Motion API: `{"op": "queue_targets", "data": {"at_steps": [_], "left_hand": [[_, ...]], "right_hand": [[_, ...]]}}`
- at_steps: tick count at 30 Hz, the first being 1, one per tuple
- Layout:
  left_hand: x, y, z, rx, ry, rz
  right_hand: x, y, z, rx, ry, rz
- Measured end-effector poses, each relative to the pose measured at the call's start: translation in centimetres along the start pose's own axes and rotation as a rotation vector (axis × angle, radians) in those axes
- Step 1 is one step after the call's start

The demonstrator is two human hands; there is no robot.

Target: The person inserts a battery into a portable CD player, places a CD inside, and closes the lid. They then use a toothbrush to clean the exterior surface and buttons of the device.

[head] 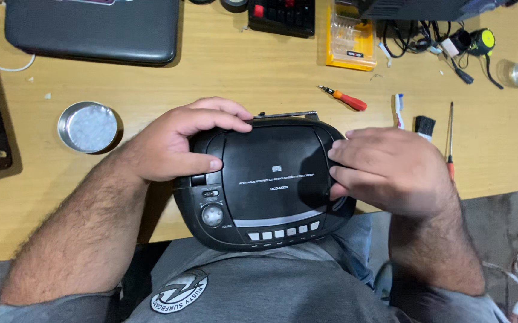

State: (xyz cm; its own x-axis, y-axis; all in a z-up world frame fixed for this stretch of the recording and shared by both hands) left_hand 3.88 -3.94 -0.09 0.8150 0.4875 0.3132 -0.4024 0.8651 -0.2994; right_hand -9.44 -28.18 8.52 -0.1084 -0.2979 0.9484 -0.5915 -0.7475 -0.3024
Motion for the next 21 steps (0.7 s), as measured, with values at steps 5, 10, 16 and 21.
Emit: {"op": "queue_targets", "data": {"at_steps": [5, 10, 16, 21], "left_hand": [[-0.1, 0.2, -0.1, 0.003, 0.023, -0.001], [-0.1, 0.1, 0.1, -0.013, 0.02, -0.004], [-0.1, 0.3, 0.0, -0.004, 0.004, -0.005], [0.0, 0.4, -0.1, -0.011, -0.028, 0.018]], "right_hand": [[-1.3, 1.6, 0.1, -0.031, -0.048, 0.128], [-2.5, 2.8, 0.7, -0.057, -0.083, 0.226], [-3.4, 4.1, 1.7, -0.214, -0.217, 0.321], [-3.4, 4.0, 2.1, -0.196, -0.291, 0.31]]}}
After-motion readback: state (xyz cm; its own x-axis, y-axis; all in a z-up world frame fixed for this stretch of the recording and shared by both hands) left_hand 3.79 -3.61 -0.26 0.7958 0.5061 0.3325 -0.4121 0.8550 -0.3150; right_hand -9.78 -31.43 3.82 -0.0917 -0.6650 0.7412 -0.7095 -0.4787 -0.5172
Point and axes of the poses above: each hand's wrist, its own y-axis away from the middle knuckle, its own x-axis out of the back of the hand, z = x × y, the point moved 5 cm from there along -y, towards the middle knuckle
